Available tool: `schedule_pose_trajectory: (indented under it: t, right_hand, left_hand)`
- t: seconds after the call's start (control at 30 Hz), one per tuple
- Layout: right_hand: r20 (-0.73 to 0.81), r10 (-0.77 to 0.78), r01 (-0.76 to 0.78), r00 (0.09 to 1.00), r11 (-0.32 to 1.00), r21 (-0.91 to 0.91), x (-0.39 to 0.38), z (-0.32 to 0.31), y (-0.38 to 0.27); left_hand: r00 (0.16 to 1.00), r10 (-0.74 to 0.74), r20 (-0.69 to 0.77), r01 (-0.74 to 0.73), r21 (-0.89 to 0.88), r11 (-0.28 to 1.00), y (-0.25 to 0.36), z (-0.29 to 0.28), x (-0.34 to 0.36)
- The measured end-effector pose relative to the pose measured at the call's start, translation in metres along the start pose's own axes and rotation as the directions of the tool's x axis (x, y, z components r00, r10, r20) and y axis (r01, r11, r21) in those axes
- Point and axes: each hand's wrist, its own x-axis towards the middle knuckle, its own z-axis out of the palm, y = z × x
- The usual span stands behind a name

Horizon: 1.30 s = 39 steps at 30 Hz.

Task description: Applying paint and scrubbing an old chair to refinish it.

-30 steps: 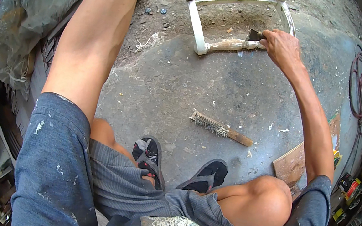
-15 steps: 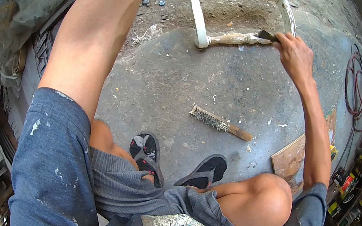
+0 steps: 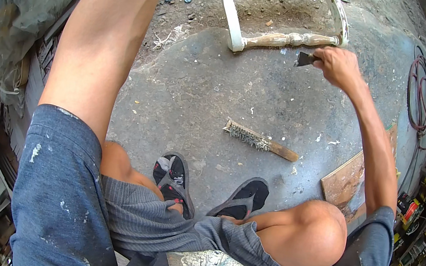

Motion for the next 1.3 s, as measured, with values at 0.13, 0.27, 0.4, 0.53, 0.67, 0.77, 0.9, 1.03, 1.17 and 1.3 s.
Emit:
schedule_pose_trajectory:
  t: [0.13, 0.27, 0.4, 0.53, 0.67, 0.77, 0.9, 1.03, 1.17, 1.3]
  right_hand:
    - [-0.210, 0.140, -0.120, 0.968, 0.987, 0.106, -0.009, 0.004, 0.011]
    - [-0.382, -0.037, 0.015, 0.924, 0.998, -0.060, 0.019, 0.000, 0.000]
    - [-0.372, -0.009, -0.006, 0.928, 0.999, -0.039, 0.015, 0.020, 0.001]
    - [-0.522, 0.037, 0.005, 0.852, 0.997, 0.079, -0.015, 0.053, -0.021]
    - [-0.506, -0.059, 0.038, 0.860, 0.998, -0.053, -0.028, 0.069, -0.011]
    - [-0.587, 0.071, -0.049, 0.807, 0.997, 0.053, -0.031, 0.058, -0.012]
    - [-0.652, 0.107, -0.066, 0.750, 0.994, 0.087, -0.018, 0.062, -0.018]
    - [-0.632, 0.111, -0.054, 0.767, 0.993, 0.108, -0.030, 0.097, -0.033]
    - [-0.611, 0.211, -0.102, 0.763, 0.973, 0.209, -0.042, 0.092, -0.017]
    - [-0.606, 0.173, -0.073, 0.776, 0.980, 0.186, -0.014, 0.047, -0.013]
  left_hand:
    - [0.997, -0.036, -0.063, 0.031, -0.080, 0.996, 0.009, 0.017, -0.014]
    - [1.000, 0.015, -0.006, -0.015, -0.028, 0.999, 0.000, 0.002, -0.001]
    - [0.997, 0.021, -0.080, -0.024, -0.039, 0.999, -0.001, 0.011, -0.006]
    - [0.998, 0.050, -0.048, -0.050, 0.019, 0.999, -0.004, 0.002, 0.008]
    - [0.999, -0.007, -0.033, 0.006, -0.021, 1.000, -0.005, 0.006, 0.000]
    - [0.992, 0.033, -0.123, -0.041, -0.066, 0.997, -0.004, 0.015, -0.007]
    - [0.997, 0.062, -0.055, -0.066, -0.067, 0.996, -0.010, 0.006, 0.006]
    - [0.990, 0.136, -0.040, -0.139, -0.093, 0.986, -0.018, -0.001, 0.015]
    - [0.999, 0.050, -0.014, -0.051, -0.124, 0.991, 0.002, 0.016, -0.002]
    - [0.999, 0.049, -0.014, -0.050, -0.127, 0.991, 0.006, 0.004, -0.003]
